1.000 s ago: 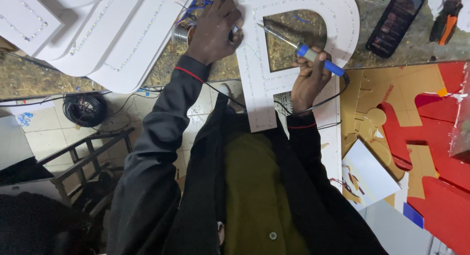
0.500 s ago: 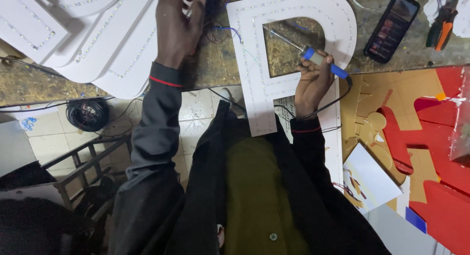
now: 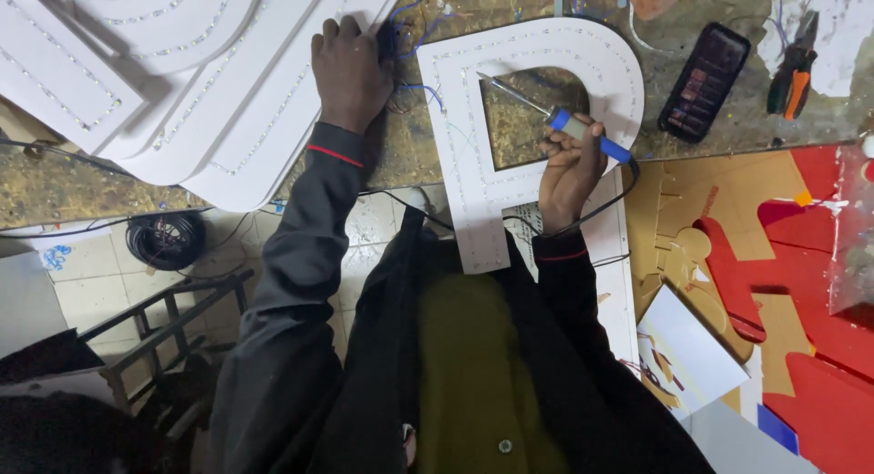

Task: Soldering electrical wires to LED strips mounted on large foam letters for sign fabrication.

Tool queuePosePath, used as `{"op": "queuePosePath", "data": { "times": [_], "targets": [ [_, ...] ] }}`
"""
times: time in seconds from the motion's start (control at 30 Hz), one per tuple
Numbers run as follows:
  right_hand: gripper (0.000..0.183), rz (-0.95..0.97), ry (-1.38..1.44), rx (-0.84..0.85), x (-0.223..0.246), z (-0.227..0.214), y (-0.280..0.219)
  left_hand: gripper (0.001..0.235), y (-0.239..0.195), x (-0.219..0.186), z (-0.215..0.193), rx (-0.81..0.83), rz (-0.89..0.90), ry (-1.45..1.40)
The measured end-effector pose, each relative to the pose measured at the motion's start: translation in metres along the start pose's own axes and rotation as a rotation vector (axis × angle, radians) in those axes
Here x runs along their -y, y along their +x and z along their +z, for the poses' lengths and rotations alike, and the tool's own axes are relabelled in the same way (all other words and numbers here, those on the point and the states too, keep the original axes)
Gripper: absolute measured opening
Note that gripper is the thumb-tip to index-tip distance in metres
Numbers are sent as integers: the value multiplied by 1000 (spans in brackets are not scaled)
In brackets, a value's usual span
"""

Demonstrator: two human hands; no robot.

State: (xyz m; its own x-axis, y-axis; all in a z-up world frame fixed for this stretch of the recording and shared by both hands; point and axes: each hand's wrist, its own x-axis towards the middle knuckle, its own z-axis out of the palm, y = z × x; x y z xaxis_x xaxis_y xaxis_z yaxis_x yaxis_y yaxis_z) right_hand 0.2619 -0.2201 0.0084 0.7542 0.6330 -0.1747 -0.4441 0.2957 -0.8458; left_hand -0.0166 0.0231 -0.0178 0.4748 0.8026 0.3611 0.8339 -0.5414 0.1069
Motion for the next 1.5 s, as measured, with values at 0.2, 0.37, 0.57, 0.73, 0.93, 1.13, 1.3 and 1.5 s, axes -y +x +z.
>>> {"op": "queuePosePath", "data": {
  "times": [0.2, 0.37, 0.57, 0.73, 0.93, 1.13, 1.3, 1.5],
  "targets": [
    [50, 7, 25, 28, 0, -1, 0, 15, 2, 4, 16, -1, -59, -85],
    [49, 2, 41, 24, 4, -5, -1, 9, 26, 7, -44, -13, -123, -709],
    [48, -67, -46, 67, 8, -3, -1, 20, 42, 3, -85, 2, -24, -967],
    [49, -84, -47, 78, 8, -14, -3, 22, 48, -14, -106, 20, 129, -1091],
    [56, -31, -12, 19, 12, -18, -13, 27, 53, -34, -117, 48, 295, -1217],
    [56, -96, -115, -26, 13, -23, -24, 25, 35, -35, -68, 434, 541, -952],
    [44, -110, -94, 66, -2, -38, -22, 22, 28, -37, -43, 399, 655, -933],
    [37, -158, -142, 158, -10, -36, -29, 20, 17, -36, -11, 340, 698, -789]
  ]
}}
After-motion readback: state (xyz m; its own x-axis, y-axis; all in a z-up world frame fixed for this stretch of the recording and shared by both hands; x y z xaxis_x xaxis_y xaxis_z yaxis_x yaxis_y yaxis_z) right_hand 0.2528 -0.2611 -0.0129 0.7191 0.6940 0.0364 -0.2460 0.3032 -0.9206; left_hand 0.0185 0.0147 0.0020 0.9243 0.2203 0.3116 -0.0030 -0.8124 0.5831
